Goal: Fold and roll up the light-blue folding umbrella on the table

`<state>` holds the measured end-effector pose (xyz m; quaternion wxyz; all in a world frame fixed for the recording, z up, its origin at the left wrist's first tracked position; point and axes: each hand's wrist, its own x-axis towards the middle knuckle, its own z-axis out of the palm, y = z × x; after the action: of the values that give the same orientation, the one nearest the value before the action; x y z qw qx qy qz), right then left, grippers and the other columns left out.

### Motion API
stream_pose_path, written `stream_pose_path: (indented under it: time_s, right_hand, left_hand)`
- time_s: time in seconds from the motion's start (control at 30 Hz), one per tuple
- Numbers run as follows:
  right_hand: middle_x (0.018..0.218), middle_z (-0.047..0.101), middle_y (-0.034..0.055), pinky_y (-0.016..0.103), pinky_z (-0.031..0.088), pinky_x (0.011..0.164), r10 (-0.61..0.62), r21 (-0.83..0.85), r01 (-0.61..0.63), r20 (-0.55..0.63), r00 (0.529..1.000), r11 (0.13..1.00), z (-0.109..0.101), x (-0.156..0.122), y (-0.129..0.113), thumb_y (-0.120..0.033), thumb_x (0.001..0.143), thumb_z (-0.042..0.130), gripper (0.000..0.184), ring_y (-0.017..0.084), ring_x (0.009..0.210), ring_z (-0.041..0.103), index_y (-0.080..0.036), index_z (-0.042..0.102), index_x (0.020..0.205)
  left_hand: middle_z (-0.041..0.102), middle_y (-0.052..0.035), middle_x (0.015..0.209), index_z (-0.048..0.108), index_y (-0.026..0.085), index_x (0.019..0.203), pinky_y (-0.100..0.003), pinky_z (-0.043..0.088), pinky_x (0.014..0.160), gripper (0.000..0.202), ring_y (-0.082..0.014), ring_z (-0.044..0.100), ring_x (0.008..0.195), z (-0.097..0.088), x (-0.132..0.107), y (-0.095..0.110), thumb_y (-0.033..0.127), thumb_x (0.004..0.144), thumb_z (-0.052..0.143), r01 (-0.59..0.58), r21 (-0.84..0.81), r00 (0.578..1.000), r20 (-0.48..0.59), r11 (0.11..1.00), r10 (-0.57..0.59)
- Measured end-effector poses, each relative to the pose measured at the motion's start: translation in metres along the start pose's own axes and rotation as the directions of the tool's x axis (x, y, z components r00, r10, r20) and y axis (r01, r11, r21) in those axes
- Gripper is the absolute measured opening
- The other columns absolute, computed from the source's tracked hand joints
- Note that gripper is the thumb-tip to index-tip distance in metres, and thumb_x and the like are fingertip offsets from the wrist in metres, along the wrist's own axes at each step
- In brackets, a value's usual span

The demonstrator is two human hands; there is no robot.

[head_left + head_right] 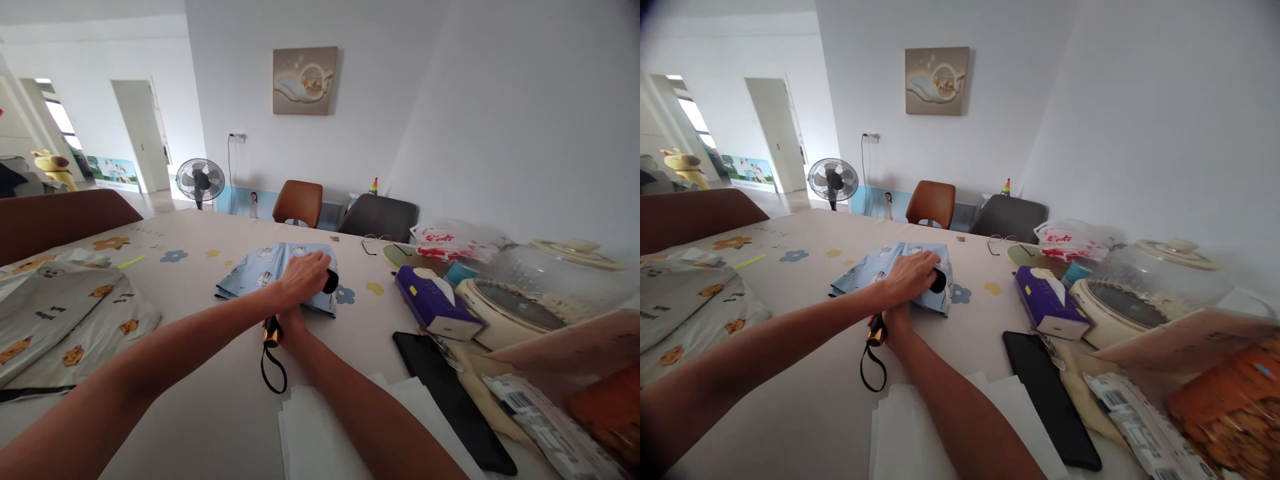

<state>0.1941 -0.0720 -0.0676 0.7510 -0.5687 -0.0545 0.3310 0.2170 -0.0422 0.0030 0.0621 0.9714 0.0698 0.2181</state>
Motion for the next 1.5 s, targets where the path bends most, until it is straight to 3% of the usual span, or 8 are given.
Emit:
stream_pose_path:
  time_s: [0.07, 0.2, 0.47, 0.6, 0.8, 1.07, 1.27, 1.5]
  right_hand:
    - [0.093, 0.061, 0.0048, 0.030, 0.052, 0.064, 0.081, -0.004, -0.081, 0.089, 0.993, 0.997, 0.001, -0.003, 0.002, -0.029, 0.086, 0.055, 0.023, 0.014, 0.074, 0.061, -0.012, 0.057, 0.101]
    - [0.053, 0.048, -0.0054, 0.019, 0.039, 0.035, 0.120, 0.016, -0.125, 0.167, 0.979, 0.992, 0.000, -0.001, -0.001, -0.022, 0.077, 0.062, 0.017, 0.006, 0.039, 0.042, -0.013, 0.051, 0.068]
    - [0.051, 0.049, -0.0053, 0.018, 0.037, 0.030, 0.104, 0.115, -0.135, 0.239, 0.965, 0.984, -0.002, -0.001, -0.003, -0.026, 0.064, 0.071, 0.022, 0.005, 0.038, 0.042, -0.015, 0.052, 0.065]
    - [0.053, 0.050, -0.0047, 0.017, 0.037, 0.031, 0.102, 0.150, -0.145, 0.264, 0.959, 0.978, -0.003, 0.001, -0.002, -0.028, 0.065, 0.071, 0.023, 0.005, 0.040, 0.042, -0.015, 0.054, 0.068]
    - [0.056, 0.049, -0.0048, 0.016, 0.037, 0.032, 0.129, 0.168, -0.179, 0.274, 0.953, 0.969, -0.005, 0.000, -0.003, -0.035, 0.065, 0.073, 0.030, 0.005, 0.040, 0.042, -0.016, 0.052, 0.074]
    - [0.054, 0.047, -0.0053, 0.015, 0.033, 0.030, 0.178, 0.162, -0.226, 0.266, 0.947, 0.961, -0.004, -0.003, -0.009, -0.048, 0.073, 0.064, 0.033, 0.005, 0.039, 0.039, -0.018, 0.048, 0.074]
    - [0.053, 0.047, -0.0056, 0.015, 0.032, 0.029, 0.174, 0.120, -0.208, 0.244, 0.954, 0.971, -0.003, -0.002, -0.009, -0.041, 0.075, 0.063, 0.028, 0.004, 0.037, 0.037, -0.019, 0.047, 0.072]
    - [0.051, 0.046, -0.0050, 0.015, 0.031, 0.030, 0.182, 0.082, -0.215, 0.297, 0.937, 0.973, -0.006, -0.002, -0.008, -0.031, 0.072, 0.064, 0.023, 0.003, 0.035, 0.036, -0.016, 0.049, 0.064]
  left_hand:
    - [0.061, -0.0053, 0.106, 0.052, 0.023, 0.110, -0.033, 0.039, 0.079, 0.029, -0.0239, 0.055, 0.099, -0.016, -0.006, -0.016, 0.021, 0.085, 0.039, 0.171, -0.054, 0.978, -0.109, 0.984, -0.176]
    - [0.065, -0.0005, 0.102, 0.045, 0.029, 0.124, -0.031, 0.041, 0.076, 0.044, -0.0231, 0.059, 0.094, -0.037, -0.031, -0.065, 0.018, 0.082, 0.038, 0.404, -0.178, 0.866, -0.243, 0.898, -0.437]
    - [0.059, 0.0015, 0.120, 0.046, 0.032, 0.131, -0.031, 0.041, 0.088, 0.067, -0.0223, 0.053, 0.109, -0.009, -0.093, -0.154, 0.008, 0.069, 0.039, 0.579, -0.374, 0.760, -0.074, 0.724, -0.646]
    - [0.063, 0.0017, 0.111, 0.060, 0.029, 0.119, -0.027, 0.044, 0.082, 0.062, -0.0174, 0.057, 0.094, 0.004, -0.101, -0.160, 0.008, 0.065, 0.037, 0.497, -0.521, 0.799, -0.037, 0.694, -0.600]
    - [0.064, 0.0003, 0.084, 0.070, 0.023, 0.098, -0.020, 0.043, 0.054, 0.049, -0.0093, 0.051, 0.057, 0.008, -0.099, -0.160, 0.012, 0.061, 0.039, 0.520, -0.778, 0.693, 0.143, 0.353, -0.706]
    - [0.058, -0.0001, 0.068, 0.066, 0.017, 0.079, -0.021, 0.046, 0.056, 0.031, -0.0096, 0.053, 0.055, 0.003, -0.103, -0.156, 0.016, 0.059, 0.042, 0.524, -0.824, 0.657, 0.230, 0.216, -0.718]
    - [0.057, -0.0020, 0.072, 0.064, 0.015, 0.078, -0.023, 0.048, 0.058, 0.028, -0.0108, 0.055, 0.059, -0.002, -0.105, -0.154, 0.018, 0.059, 0.044, 0.508, -0.839, 0.663, 0.237, 0.194, -0.710]
    - [0.061, -0.0028, 0.076, 0.065, 0.016, 0.080, -0.026, 0.047, 0.065, 0.031, -0.0125, 0.056, 0.062, 0.005, -0.107, -0.166, 0.015, 0.061, 0.040, 0.532, -0.787, 0.693, 0.194, 0.312, -0.694]
